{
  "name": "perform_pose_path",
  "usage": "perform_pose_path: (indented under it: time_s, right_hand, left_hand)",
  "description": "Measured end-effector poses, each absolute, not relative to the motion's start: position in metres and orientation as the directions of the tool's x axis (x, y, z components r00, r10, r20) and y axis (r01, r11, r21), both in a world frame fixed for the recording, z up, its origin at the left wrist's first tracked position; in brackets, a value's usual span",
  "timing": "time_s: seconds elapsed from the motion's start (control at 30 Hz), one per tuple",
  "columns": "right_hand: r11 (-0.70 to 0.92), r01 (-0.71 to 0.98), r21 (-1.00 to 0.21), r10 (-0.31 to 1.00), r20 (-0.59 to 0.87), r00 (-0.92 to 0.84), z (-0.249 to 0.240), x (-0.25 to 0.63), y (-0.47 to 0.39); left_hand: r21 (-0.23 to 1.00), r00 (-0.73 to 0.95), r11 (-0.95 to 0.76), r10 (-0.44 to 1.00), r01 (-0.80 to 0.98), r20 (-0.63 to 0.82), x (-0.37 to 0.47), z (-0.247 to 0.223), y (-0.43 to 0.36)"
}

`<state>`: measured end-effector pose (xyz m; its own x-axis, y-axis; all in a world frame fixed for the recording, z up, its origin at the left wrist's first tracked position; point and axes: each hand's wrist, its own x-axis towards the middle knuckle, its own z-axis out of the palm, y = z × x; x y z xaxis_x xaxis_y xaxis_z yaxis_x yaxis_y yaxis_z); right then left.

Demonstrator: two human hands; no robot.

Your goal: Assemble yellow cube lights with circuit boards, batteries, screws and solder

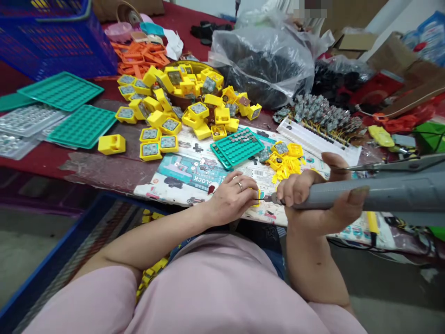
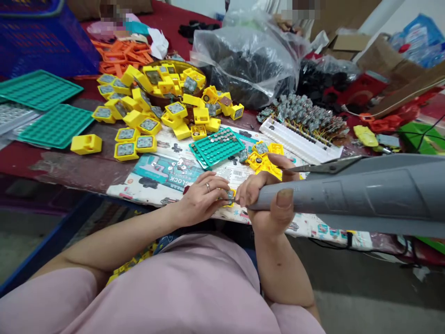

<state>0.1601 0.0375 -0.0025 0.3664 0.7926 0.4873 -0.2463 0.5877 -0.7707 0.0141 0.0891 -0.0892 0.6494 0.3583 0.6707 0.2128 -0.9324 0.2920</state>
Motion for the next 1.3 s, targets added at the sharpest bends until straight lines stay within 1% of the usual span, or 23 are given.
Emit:
perform_pose_path:
  time_s: [0.1,0.23,0.33,0.43,0.5,0.57,0.73,0.8,0.87,0.93,1.0,1.03,1.17,1.3]
  right_hand:
    - [0.606,-0.263,-0.751,0.786,0.516,0.340,-0.003,0.161,0.037]
    - [0.607,-0.249,-0.755,0.786,0.524,0.329,-0.004,0.159,0.037]
    - [0.631,-0.218,-0.745,0.763,0.544,0.350,-0.008,0.157,0.042]
    - [0.628,-0.201,-0.752,0.752,0.521,0.404,-0.014,0.157,0.048]
    - [0.604,-0.211,-0.768,0.760,0.476,0.443,-0.017,0.160,0.049]
    - [0.599,-0.218,-0.770,0.755,0.453,0.474,-0.018,0.162,0.049]
    - [0.564,-0.239,-0.790,0.790,0.432,0.436,-0.017,0.158,0.053]
    - [0.548,-0.222,-0.806,0.795,0.420,0.438,-0.019,0.155,0.056]
    - [0.515,-0.147,-0.844,0.797,0.409,0.444,-0.022,0.152,0.057]
    - [0.423,0.008,-0.906,0.816,0.385,0.431,-0.025,0.152,0.058]
    - [0.330,0.144,-0.933,0.835,0.360,0.416,-0.028,0.153,0.059]
    - [0.314,0.168,-0.935,0.839,0.355,0.413,-0.029,0.154,0.059]
    - [0.316,0.147,-0.937,0.848,0.349,0.400,-0.030,0.152,0.060]
    - [0.269,0.276,-0.923,0.885,0.350,0.308,-0.034,0.151,0.062]
  left_hand:
    - [0.318,0.660,-0.925,0.373,0.209,0.652,0.015,-0.087,0.089]
    - [0.346,0.716,-0.914,0.385,0.210,0.582,0.019,-0.085,0.090]
    - [0.359,0.722,-0.906,0.403,0.226,0.563,0.017,-0.084,0.090]
    - [0.354,0.684,-0.886,0.459,0.300,0.568,0.006,-0.086,0.091]
    - [0.327,0.695,-0.881,0.471,0.341,0.543,-0.002,-0.088,0.092]
    - [0.289,0.731,-0.894,0.447,0.343,0.515,-0.009,-0.090,0.089]
    - [0.238,0.777,-0.909,0.417,0.343,0.472,-0.006,-0.096,0.080]
    - [0.201,0.789,-0.915,0.404,0.351,0.463,-0.002,-0.098,0.079]
    - [0.166,0.800,-0.920,0.390,0.354,0.457,-0.001,-0.099,0.079]
    - [0.146,0.797,-0.924,0.379,0.354,0.469,0.000,-0.100,0.080]
    - [0.135,0.787,-0.927,0.369,0.350,0.495,-0.001,-0.101,0.081]
    - [0.134,0.783,-0.929,0.364,0.346,0.504,-0.001,-0.101,0.081]
    - [0.166,0.795,-0.924,0.381,0.345,0.473,-0.001,-0.103,0.081]
    - [0.172,0.795,-0.923,0.383,0.343,0.470,-0.001,-0.103,0.082]
